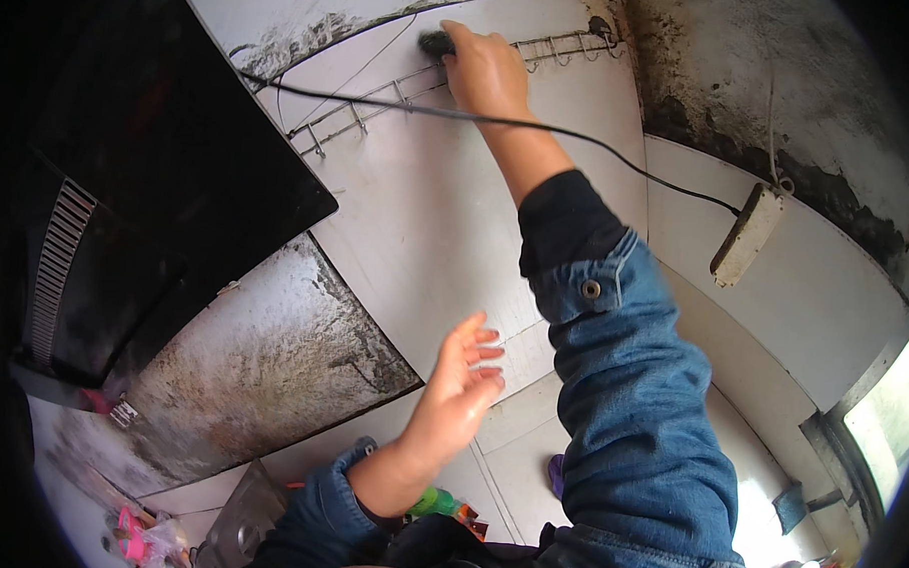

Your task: The person cleans a tiled wall in a kitchen using a purple cloth and a steel wool pad. They wipe the wall, rinse the cloth at the sink, scrub the wall with steel wool, and spray the wall with a cleaning solution.

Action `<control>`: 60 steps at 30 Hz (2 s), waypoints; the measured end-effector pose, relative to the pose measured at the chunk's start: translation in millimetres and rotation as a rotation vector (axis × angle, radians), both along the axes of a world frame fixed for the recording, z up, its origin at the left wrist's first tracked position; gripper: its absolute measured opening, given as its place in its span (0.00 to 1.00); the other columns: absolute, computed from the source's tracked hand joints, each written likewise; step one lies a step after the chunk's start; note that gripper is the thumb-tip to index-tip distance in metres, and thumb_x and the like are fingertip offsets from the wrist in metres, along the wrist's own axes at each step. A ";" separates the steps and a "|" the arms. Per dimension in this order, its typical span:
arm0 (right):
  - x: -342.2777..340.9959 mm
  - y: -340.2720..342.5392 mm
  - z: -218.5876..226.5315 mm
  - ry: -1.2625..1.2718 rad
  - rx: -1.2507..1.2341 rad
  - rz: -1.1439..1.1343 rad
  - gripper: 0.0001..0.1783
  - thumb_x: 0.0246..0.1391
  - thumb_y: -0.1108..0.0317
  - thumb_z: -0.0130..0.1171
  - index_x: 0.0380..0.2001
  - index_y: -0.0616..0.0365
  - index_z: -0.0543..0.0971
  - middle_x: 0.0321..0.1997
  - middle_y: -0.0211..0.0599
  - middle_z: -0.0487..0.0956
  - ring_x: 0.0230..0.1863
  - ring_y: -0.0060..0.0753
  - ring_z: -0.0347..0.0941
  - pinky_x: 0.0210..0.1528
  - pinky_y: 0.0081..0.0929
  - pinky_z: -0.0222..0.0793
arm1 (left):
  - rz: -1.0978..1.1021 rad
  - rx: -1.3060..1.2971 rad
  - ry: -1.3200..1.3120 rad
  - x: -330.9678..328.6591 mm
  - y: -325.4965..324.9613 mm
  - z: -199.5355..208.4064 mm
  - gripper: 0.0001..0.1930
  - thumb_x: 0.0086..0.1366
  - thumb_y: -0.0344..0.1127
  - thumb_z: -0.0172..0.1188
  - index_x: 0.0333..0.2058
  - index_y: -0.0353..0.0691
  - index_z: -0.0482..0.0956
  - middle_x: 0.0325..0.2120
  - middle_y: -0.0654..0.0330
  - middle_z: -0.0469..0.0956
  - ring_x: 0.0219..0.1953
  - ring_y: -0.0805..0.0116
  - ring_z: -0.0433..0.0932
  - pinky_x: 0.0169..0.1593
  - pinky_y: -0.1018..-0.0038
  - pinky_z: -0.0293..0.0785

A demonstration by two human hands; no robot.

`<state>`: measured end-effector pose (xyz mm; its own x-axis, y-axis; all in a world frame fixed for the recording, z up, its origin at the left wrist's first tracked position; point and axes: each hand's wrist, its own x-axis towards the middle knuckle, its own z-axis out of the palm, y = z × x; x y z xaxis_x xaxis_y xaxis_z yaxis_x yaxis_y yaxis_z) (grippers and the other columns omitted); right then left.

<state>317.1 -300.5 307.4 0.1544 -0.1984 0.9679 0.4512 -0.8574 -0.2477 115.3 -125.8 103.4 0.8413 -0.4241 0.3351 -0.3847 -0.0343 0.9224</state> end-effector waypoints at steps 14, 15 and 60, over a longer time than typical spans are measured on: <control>26.9 4.0 23.4 0.257 -0.202 -0.150 0.10 0.51 0.68 0.54 0.37 0.51 0.80 0.37 0.48 0.81 0.43 0.55 0.76 0.43 0.46 0.72 | 0.325 0.328 -0.569 52.6 4.0 -34.8 0.31 0.55 0.25 0.59 0.59 0.30 0.61 0.56 0.42 0.60 0.59 0.48 0.62 0.62 0.59 0.59; 30.2 -6.3 20.4 0.277 -0.179 -0.126 0.10 0.52 0.67 0.56 0.38 0.52 0.79 0.37 0.48 0.80 0.43 0.57 0.75 0.43 0.45 0.71 | 0.442 0.410 -0.681 60.7 -0.3 -20.1 0.31 0.53 0.25 0.61 0.57 0.30 0.63 0.59 0.40 0.57 0.61 0.42 0.58 0.63 0.54 0.55; 46.0 -29.4 36.2 0.571 -0.251 -0.198 0.17 0.46 0.59 0.67 0.37 0.60 0.83 0.34 0.50 0.82 0.36 0.51 0.80 0.38 0.42 0.74 | 0.970 1.190 -1.374 217.5 57.8 58.7 0.47 0.56 0.62 0.58 0.67 0.40 0.55 0.70 0.60 0.48 0.73 0.64 0.43 0.72 0.58 0.36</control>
<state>363.2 -329.9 343.6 0.6413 -0.0548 0.7653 0.1353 -0.9738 -0.1830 332.8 -68.0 162.0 0.3705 -0.5302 0.7627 -0.1487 -0.8444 -0.5147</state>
